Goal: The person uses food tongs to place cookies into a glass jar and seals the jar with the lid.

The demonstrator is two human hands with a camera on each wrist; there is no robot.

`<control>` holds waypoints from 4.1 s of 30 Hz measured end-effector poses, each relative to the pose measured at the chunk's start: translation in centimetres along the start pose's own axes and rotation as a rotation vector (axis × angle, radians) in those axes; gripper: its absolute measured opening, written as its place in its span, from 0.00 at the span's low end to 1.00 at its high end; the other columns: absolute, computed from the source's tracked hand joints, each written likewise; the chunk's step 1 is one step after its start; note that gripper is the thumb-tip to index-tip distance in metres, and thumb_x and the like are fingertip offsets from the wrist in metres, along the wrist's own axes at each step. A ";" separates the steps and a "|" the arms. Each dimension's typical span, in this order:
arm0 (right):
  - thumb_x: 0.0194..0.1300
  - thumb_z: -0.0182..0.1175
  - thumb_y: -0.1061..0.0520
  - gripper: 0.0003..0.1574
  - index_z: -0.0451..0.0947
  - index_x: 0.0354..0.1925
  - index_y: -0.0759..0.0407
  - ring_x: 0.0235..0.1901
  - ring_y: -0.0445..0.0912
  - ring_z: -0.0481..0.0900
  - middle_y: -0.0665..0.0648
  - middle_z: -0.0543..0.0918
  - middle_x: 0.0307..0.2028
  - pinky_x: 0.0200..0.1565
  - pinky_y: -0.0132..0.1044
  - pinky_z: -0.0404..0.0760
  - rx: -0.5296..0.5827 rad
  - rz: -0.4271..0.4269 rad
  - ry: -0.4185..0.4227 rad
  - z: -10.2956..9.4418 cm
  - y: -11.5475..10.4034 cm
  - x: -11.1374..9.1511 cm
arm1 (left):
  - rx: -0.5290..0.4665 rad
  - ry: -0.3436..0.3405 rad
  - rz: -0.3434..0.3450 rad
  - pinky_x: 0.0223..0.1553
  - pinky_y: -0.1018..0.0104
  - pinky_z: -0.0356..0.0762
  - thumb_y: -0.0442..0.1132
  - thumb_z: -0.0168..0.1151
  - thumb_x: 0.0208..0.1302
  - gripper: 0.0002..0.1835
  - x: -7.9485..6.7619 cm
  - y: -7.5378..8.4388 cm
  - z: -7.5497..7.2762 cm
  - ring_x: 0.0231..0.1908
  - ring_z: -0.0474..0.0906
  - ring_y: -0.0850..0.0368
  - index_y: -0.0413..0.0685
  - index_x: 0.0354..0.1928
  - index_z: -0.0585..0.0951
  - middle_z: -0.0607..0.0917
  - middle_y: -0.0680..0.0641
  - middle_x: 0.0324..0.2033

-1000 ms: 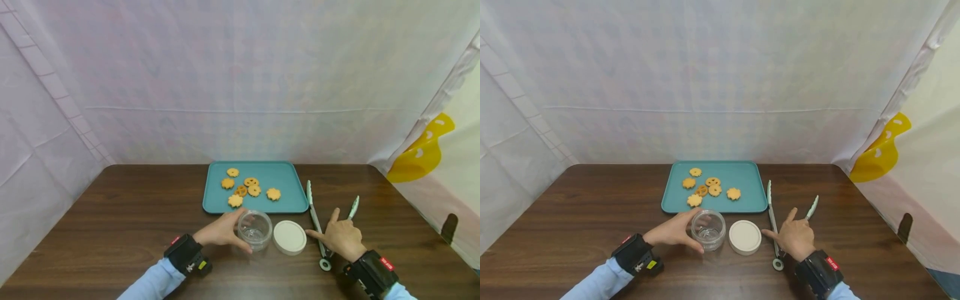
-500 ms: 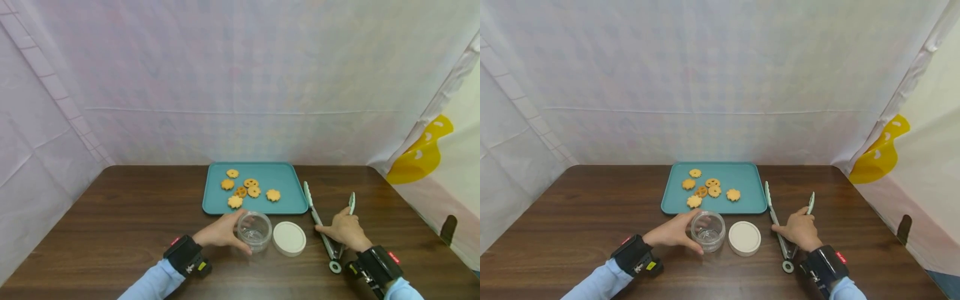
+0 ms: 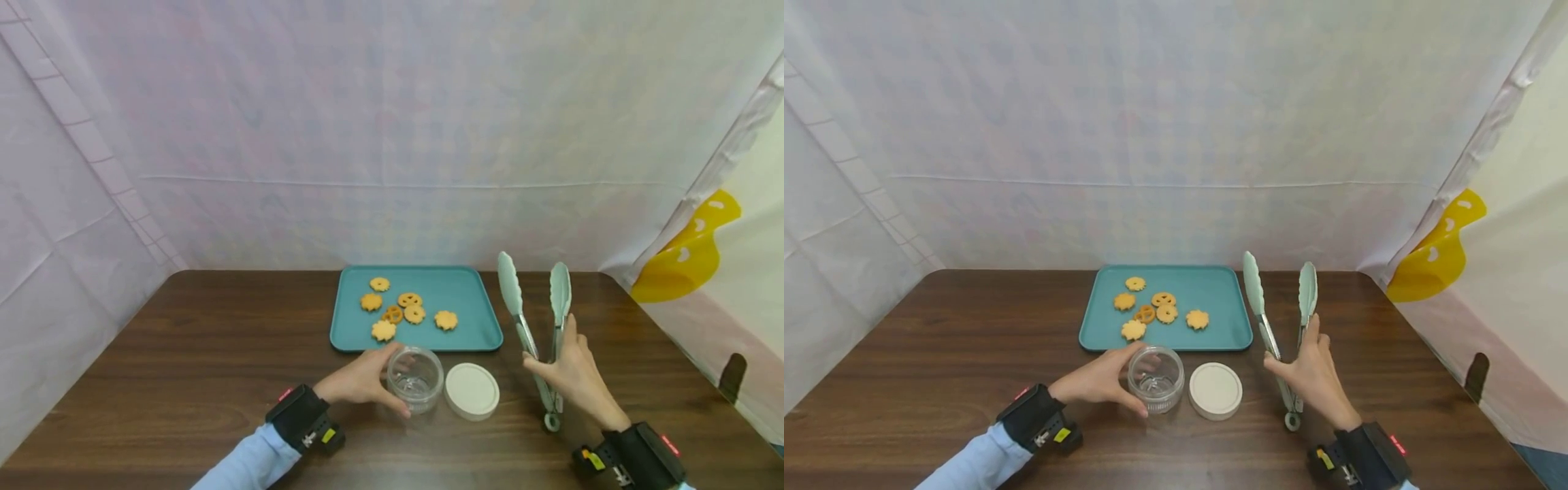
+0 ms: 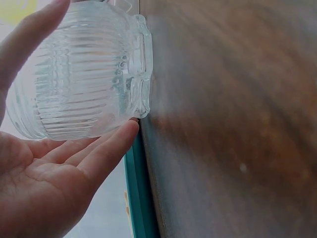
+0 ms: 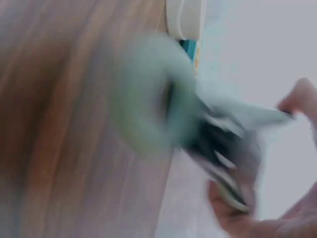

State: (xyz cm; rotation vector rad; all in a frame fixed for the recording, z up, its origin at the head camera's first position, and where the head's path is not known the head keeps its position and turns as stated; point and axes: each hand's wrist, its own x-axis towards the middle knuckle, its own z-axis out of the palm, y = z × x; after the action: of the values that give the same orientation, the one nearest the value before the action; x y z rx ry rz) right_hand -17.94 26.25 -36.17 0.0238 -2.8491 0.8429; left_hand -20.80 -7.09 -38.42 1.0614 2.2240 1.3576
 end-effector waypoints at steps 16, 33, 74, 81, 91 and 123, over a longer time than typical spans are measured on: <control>0.36 0.73 0.53 0.68 0.43 0.67 0.62 0.25 0.51 0.69 0.61 0.69 0.28 0.26 0.44 0.72 0.151 -0.200 0.444 2.1 -1.6 -0.2 | 0.051 0.010 0.001 0.56 0.53 0.73 0.39 0.74 0.36 0.40 0.0 -0.2 0.0 0.53 0.71 0.47 0.39 0.54 0.65 0.76 0.36 0.52; 0.26 0.67 0.65 0.56 0.59 0.59 0.72 0.25 0.40 0.63 0.65 0.74 0.31 0.21 0.36 0.62 0.194 -0.649 0.652 1.8 -1.3 0.9 | 0.057 0.015 0.007 0.56 0.53 0.73 0.40 0.74 0.35 0.41 0.0 -0.4 0.0 0.53 0.71 0.47 0.38 0.54 0.65 0.76 0.36 0.52; 0.31 0.67 0.30 0.55 0.73 0.51 0.66 0.30 0.56 0.77 0.66 0.80 0.38 0.22 0.52 0.79 -0.312 -0.367 -0.030 0.9 -0.5 5.1 | 0.048 0.008 0.002 0.56 0.53 0.73 0.40 0.74 0.35 0.41 0.1 -0.2 -0.1 0.53 0.71 0.47 0.38 0.54 0.65 0.76 0.35 0.53; 0.31 0.65 0.28 0.55 0.74 0.48 0.65 0.23 0.51 0.76 0.67 0.83 0.32 0.17 0.48 0.78 -0.301 -0.355 -0.072 1.4 -0.8 5.8 | 0.062 0.024 0.001 0.56 0.55 0.73 0.41 0.74 0.35 0.41 0.2 -0.1 -0.1 0.52 0.71 0.47 0.40 0.54 0.65 0.77 0.37 0.52; 0.34 0.69 0.34 0.49 0.76 0.45 0.70 0.18 0.44 0.66 0.55 0.73 0.20 0.15 0.35 0.68 -0.254 -0.293 -0.148 1.5 -1.5 6.1 | 0.078 0.039 -0.033 0.56 0.54 0.73 0.42 0.74 0.35 0.42 0.2 0.0 -0.2 0.52 0.71 0.49 0.41 0.55 0.66 0.77 0.39 0.52; 0.41 0.68 0.44 0.20 0.82 0.30 0.56 0.14 0.43 0.62 0.49 0.70 0.13 0.10 0.38 0.64 -0.282 -0.415 0.074 2.7 -0.2 4.1 | 0.037 0.048 -0.042 0.55 0.52 0.74 0.40 0.73 0.37 0.42 0.5 -0.2 0.2 0.54 0.70 0.45 0.41 0.57 0.63 0.72 0.35 0.55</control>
State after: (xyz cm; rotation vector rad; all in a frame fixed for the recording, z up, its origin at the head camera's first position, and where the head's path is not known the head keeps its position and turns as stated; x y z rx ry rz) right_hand -22.43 24.76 -37.60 0.5144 -2.7171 0.3484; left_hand -21.06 -6.65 -38.65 0.9991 2.3012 1.3436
